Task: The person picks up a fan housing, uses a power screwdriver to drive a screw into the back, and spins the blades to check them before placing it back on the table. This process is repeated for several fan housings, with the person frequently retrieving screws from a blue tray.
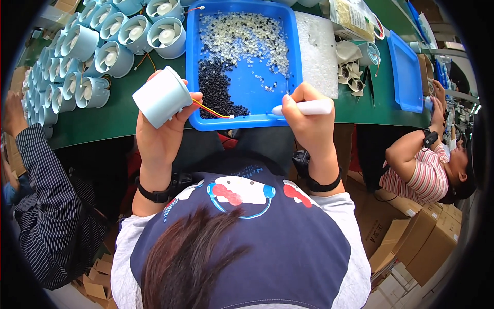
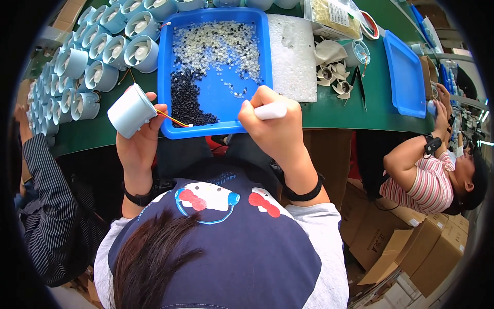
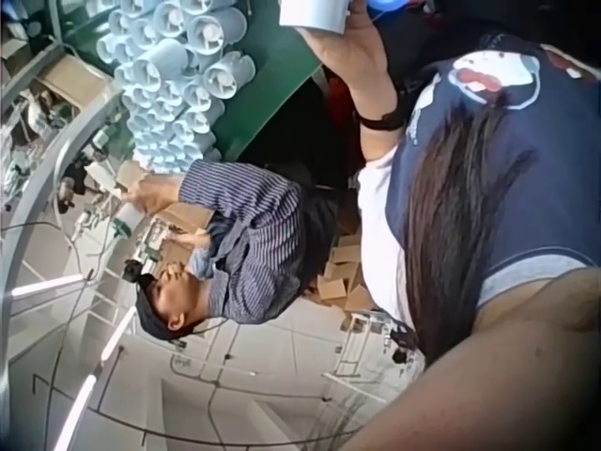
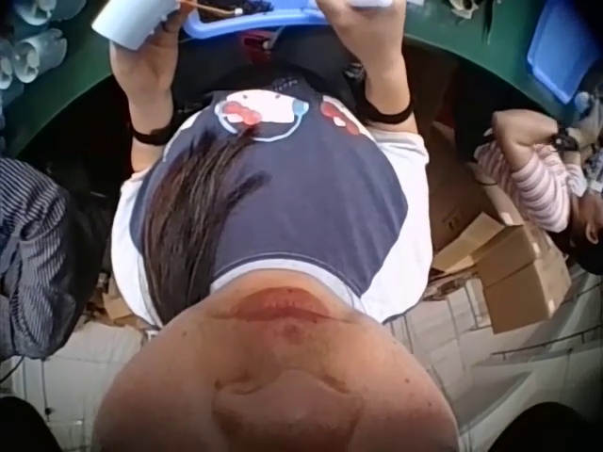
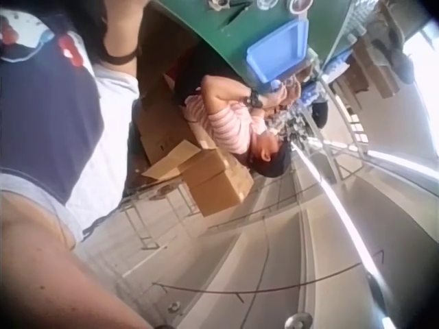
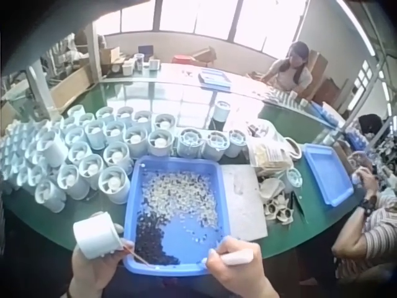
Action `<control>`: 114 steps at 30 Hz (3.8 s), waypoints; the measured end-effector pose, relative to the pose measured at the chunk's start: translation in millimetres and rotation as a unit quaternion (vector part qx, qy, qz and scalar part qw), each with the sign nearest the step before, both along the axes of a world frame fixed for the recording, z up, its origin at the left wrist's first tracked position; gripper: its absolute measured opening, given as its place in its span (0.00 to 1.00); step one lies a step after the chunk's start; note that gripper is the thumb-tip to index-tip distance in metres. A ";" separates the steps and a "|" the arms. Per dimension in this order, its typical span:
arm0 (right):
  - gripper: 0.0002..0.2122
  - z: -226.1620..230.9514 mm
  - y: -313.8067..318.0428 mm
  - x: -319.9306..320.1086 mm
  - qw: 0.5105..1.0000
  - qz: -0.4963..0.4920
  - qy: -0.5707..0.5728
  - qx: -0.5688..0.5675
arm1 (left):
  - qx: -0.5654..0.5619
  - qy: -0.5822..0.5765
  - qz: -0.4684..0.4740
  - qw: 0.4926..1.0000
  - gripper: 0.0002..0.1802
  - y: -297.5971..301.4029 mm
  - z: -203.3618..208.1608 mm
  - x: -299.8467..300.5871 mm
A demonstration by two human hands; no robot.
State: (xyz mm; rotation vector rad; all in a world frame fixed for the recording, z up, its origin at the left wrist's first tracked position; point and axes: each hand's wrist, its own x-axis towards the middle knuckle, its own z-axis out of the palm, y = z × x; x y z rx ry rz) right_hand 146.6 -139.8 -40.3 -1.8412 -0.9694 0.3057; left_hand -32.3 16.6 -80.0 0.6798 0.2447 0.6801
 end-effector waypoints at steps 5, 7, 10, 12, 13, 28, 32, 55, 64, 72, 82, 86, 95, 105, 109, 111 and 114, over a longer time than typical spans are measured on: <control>0.10 13.6 -5.3 17.1 0.966 0.004 0.257 -0.003 | 0.012 0.019 0.012 1.000 0.27 0.7 -0.5 0.1; 0.11 16.6 -5.1 19.3 0.934 0.000 0.357 0.019 | -0.002 0.000 -0.004 1.000 0.27 2.6 2.2 -1.3; 0.12 20.4 -5.5 17.9 0.842 0.072 0.510 0.160 | 0.004 -0.049 -0.042 0.998 0.26 4.5 10.1 0.3; 0.13 26.3 -1.3 16.4 0.803 0.136 0.532 0.234 | 0.027 -0.127 -0.104 0.986 0.27 5.0 18.0 3.4; 0.14 31.5 2.6 14.2 0.755 0.197 0.548 0.302 | 0.030 -0.126 -0.103 0.986 0.27 3.1 22.3 7.9; 0.14 91.3 40.3 -24.5 0.682 0.327 0.397 0.520 | -0.112 -0.239 -0.303 0.916 0.27 -22.1 47.6 42.1; 0.14 91.2 46.0 -27.2 0.675 0.333 0.330 0.569 | -0.136 -0.260 -0.327 0.898 0.27 -22.7 48.2 45.1; 0.14 99.2 57.6 -26.8 0.565 0.455 0.333 0.603 | -0.107 -0.057 -0.195 0.973 0.29 -36.1 109.9 33.9; 0.16 98.6 50.8 -25.3 0.596 0.331 0.395 0.616 | 0.022 0.021 -0.169 0.985 0.35 -17.8 105.1 35.7; 0.28 56.6 46.3 -14.3 0.939 0.116 -0.289 0.148 | 0.389 0.099 0.011 0.916 0.33 -7.4 94.6 33.2; 0.29 57.3 39.6 -6.1 0.943 0.085 -0.268 0.180 | 0.775 0.083 0.257 0.571 0.21 5.3 89.2 15.1; 0.29 55.0 40.6 -6.6 0.939 0.081 -0.265 0.202 | 0.792 0.104 0.311 0.515 0.20 2.4 90.3 19.0; 0.30 49.9 37.9 -3.4 0.947 0.063 -0.255 0.185 | 0.781 0.139 0.183 0.580 0.25 -3.3 92.5 25.3; 0.24 66.1 34.9 -7.6 0.952 0.146 -0.199 0.181 | 0.071 0.117 -0.149 0.979 0.30 -4.1 100.6 39.4; 0.14 63.5 12.3 18.4 0.972 0.181 -0.004 0.153 | 0.125 0.122 -0.311 0.934 0.36 40.9 113.1 46.4; 0.08 44.5 2.7 45.0 0.971 0.084 -0.069 0.213 | 0.217 0.094 -0.311 0.920 0.34 69.0 125.0 61.1; 0.06 31.5 -1.2 44.4 0.987 0.053 0.071 0.131 | 0.365 0.107 -0.190 0.905 0.30 99.6 165.3 90.1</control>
